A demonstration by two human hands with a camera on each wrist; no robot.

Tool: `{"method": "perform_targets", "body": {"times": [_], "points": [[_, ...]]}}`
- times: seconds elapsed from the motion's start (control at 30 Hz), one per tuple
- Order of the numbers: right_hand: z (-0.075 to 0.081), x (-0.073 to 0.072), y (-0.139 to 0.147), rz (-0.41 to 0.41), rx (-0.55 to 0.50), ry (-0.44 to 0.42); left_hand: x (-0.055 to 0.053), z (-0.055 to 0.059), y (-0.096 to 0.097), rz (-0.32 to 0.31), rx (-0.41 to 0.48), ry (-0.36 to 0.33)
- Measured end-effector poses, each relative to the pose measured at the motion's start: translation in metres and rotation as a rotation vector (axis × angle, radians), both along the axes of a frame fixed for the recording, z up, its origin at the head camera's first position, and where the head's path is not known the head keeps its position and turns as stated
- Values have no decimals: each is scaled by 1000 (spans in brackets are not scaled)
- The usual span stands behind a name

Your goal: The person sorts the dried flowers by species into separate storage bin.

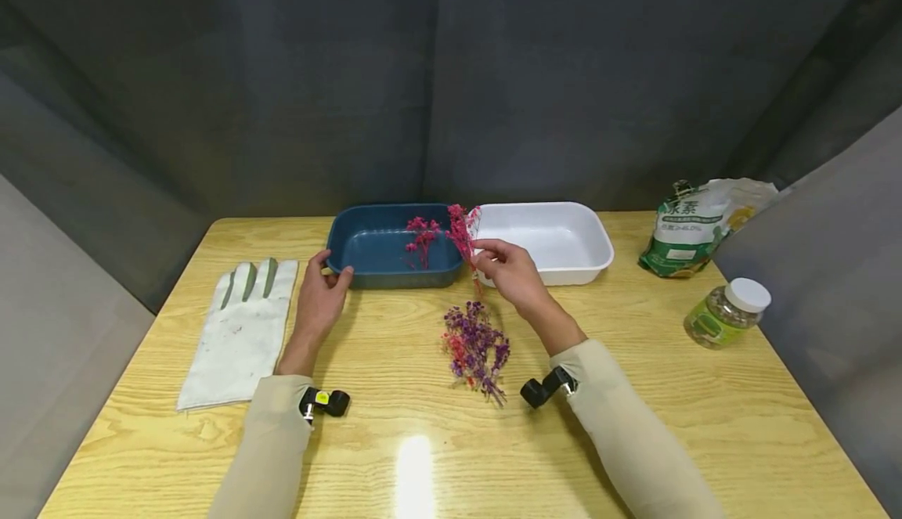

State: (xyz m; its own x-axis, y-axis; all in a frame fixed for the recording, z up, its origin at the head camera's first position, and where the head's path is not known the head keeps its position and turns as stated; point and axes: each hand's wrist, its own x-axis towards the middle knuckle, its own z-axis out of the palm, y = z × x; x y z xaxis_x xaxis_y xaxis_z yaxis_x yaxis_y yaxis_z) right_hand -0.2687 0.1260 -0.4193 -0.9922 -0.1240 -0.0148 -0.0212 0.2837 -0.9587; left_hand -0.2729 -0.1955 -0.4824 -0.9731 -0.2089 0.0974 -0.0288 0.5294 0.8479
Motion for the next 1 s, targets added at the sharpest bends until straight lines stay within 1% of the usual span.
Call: {"method": "perform_targets", "body": {"times": [0.23,0.37,0.57,0.63,0.73,0.87,1.0], "points": [[6,-24,-17,-19,64,13,2,0,0,6,-6,-6],[7,-36,-31,-3,122,11,3,-1,0,-3,1,-9],[8,-52,-54,15,98,-10,3,-2,0,-2,-9,-9],[8,-58,-60,10,111,9,2,-2,0,-1,-9,-6],[5,-66,-66,-2,168,42,1,-2,0,0,-1,-4],[1,-70,-69,0,231,46,0,-1,0,3,2,-2],[2,-65,-66,16,254,45,-1,0,-1,7,4,-4]]}}
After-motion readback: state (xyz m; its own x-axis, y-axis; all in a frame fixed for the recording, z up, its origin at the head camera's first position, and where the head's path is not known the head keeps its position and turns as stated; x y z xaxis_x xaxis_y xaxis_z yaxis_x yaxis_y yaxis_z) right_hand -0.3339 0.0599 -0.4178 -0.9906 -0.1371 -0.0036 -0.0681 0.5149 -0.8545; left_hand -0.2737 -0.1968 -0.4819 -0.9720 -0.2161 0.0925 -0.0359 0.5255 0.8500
